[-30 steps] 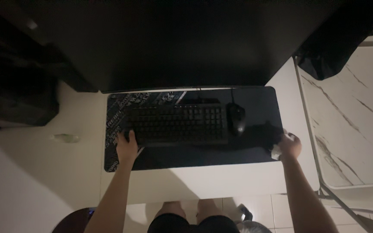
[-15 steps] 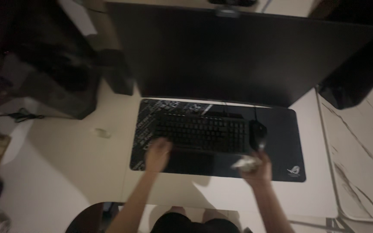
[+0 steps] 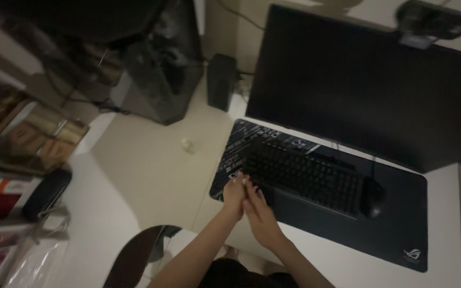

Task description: The person wipes a desk surface and keyboard with a tissue, then sweeps debris from the floor into a dustpan. They also reposition an office chair and handle a spray bottle.

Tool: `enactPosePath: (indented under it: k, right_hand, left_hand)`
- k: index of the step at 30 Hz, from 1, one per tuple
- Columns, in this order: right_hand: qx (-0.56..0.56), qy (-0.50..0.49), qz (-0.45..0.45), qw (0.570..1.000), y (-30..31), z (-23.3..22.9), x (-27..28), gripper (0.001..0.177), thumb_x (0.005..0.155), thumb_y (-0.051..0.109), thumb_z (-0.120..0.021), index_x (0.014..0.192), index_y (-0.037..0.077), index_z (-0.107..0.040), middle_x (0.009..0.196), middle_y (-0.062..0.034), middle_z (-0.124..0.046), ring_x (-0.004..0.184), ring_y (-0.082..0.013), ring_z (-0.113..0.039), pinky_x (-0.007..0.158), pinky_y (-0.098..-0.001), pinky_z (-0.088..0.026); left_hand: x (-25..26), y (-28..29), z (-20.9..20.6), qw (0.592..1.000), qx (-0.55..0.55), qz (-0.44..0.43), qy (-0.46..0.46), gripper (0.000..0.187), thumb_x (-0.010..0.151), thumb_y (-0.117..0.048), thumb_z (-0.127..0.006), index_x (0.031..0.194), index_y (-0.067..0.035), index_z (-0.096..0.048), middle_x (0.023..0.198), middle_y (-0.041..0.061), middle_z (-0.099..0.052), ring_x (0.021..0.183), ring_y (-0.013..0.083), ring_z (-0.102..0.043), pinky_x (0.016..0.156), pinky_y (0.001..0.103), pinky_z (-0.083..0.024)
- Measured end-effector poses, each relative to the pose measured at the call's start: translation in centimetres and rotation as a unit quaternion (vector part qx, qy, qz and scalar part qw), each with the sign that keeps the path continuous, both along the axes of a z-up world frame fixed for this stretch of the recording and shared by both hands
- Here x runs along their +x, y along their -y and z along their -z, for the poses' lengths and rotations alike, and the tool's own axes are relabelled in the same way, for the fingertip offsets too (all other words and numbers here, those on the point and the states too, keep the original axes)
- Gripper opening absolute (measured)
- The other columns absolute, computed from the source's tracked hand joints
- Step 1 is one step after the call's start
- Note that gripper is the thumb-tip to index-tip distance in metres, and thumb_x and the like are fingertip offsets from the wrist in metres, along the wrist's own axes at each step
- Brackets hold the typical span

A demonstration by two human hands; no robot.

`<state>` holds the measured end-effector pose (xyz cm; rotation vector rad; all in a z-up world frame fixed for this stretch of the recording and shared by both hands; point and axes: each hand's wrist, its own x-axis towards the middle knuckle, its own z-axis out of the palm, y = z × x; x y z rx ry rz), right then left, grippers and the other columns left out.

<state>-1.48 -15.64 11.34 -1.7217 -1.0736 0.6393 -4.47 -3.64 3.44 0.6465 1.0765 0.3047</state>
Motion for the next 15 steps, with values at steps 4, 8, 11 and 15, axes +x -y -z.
enactPosePath:
  k: [4, 8, 11, 15]
  right_hand:
    - [0.025, -0.118, 0.133, 0.984, 0.5, 0.7, -1.7, 0.049, 0.102, 0.018, -0.054, 0.150, 0.006, -0.053, 0.149, -0.0172, -0.064, 0.132, -0.0246, -0.064, 0.106, -0.0346, -0.052]
    - [-0.033, -0.127, 0.214, 0.968, 3.1, 3.3, 0.5, 0.049, 0.100, 0.020, -0.060, 0.147, 0.006, -0.054, 0.148, -0.0141, -0.062, 0.133, -0.0217, -0.062, 0.108, -0.0320, -0.052]
    - [-0.023, -0.227, 0.140, 0.964, 6.4, 6.4, 2.2, 0.053, 0.102, 0.024, -0.056, 0.151, 0.008, -0.045, 0.153, -0.0108, -0.052, 0.136, -0.0203, -0.054, 0.108, -0.0327, -0.047]
    - [-0.001, -0.389, 0.220, 0.894, 14.7, 12.8, 3.0, 0.046, 0.102, 0.025, -0.056, 0.144, 0.007, -0.052, 0.143, -0.0127, -0.059, 0.128, -0.0220, -0.060, 0.104, -0.0360, -0.051]
  left_hand:
    - [-0.4, 1.4, -0.1, 0.994, 0.101, 0.006, -0.046, 0.042, 0.104, -0.041, -0.049, 0.102, -0.004, -0.070, 0.090, 0.008, -0.068, 0.083, 0.0199, -0.062, 0.074, 0.035, -0.052]
    - [-0.2, 3.9, 1.2, 0.991, 0.114, 0.050, -0.044, 0.060, 0.111, -0.049, -0.040, 0.110, 0.006, -0.065, 0.093, 0.018, -0.061, 0.082, 0.0281, -0.056, 0.072, 0.044, -0.047]
    - [-0.2, 9.3, 2.2, 0.994, 0.063, 0.079, 0.049, 0.066, 0.101, -0.060, -0.041, 0.145, -0.011, -0.049, 0.139, 0.009, -0.058, 0.120, 0.0180, -0.056, 0.106, 0.034, -0.043]
    - [-0.5, 16.2, 4.3, 0.960, 0.158, 0.217, -0.073, 0.083, 0.095, -0.073, -0.031, 0.164, -0.028, -0.026, 0.163, 0.013, -0.033, 0.139, 0.0272, -0.045, 0.119, 0.045, -0.025]
